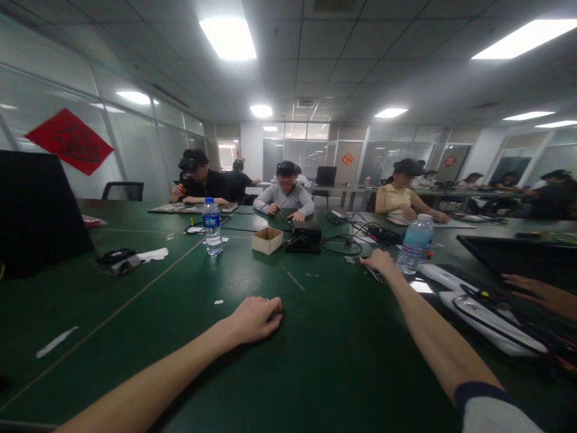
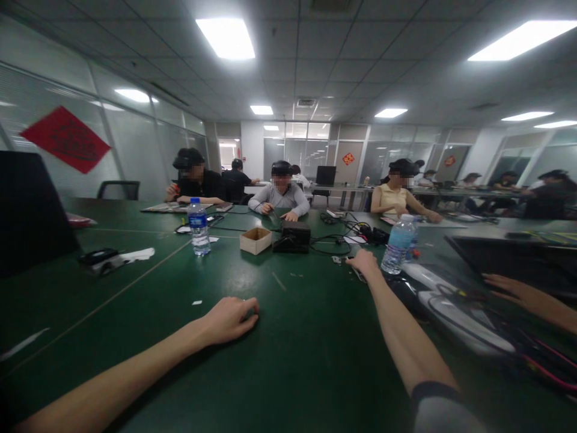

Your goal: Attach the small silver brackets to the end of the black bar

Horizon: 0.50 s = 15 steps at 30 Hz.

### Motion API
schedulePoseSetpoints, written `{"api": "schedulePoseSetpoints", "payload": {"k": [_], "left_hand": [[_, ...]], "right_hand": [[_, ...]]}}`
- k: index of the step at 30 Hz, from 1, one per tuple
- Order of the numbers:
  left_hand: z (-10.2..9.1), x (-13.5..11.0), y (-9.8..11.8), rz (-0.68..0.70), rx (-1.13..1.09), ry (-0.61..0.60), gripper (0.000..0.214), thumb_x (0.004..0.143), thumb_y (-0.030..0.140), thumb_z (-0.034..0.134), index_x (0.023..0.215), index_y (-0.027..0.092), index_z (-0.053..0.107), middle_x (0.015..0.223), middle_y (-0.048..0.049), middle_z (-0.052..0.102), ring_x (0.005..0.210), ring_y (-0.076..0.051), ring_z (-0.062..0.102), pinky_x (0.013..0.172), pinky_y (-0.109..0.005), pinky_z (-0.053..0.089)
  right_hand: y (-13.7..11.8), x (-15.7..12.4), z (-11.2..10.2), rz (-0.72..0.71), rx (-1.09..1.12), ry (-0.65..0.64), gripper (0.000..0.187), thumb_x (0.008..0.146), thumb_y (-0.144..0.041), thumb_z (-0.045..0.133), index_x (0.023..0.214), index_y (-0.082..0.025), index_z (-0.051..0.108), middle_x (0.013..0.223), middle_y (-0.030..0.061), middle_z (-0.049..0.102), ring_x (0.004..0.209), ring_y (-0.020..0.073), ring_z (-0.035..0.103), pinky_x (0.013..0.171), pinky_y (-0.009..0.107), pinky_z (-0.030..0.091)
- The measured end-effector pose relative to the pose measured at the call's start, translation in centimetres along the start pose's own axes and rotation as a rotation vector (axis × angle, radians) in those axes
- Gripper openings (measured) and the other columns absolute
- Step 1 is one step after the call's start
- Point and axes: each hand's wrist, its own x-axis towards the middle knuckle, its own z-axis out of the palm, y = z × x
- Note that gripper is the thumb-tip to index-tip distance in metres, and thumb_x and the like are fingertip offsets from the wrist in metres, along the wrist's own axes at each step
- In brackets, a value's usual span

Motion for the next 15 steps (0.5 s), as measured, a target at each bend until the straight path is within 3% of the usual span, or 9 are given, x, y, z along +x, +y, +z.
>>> {"api": "schedulePoseSetpoints", "payload": {"k": [6,15], "left_hand": [[0.0,-0.05,0.03,0.0,0.003,0.014,0.018,0.092,0.032,0.047,0.104,0.023,0.057,0.078,-0.0024,0.069,0.074,-0.022,0.067,0.068,-0.028,0.048],[-0.36,-0.22,0.1,0.014,-0.029,0.0,0.02,0.093,0.032,0.046,0.106,0.022,0.058,0.081,-0.0032,0.069,0.074,-0.021,0.067,0.066,-0.028,0.047]], "right_hand": [[0.24,-0.51,-0.4,-0.035,0.008,0.046,0.055,0.08,-0.053,0.059,0.109,-0.007,0.068,0.111,0.0252,0.066,0.105,0.0375,0.064,0.083,0.039,0.052],[0.51,-0.55,-0.01,-0.084,0.083,0.069,0.053,0.079,-0.043,0.065,0.119,-0.009,0.058,0.118,0.0234,0.062,0.108,0.0347,0.061,0.085,0.036,0.049]]}}
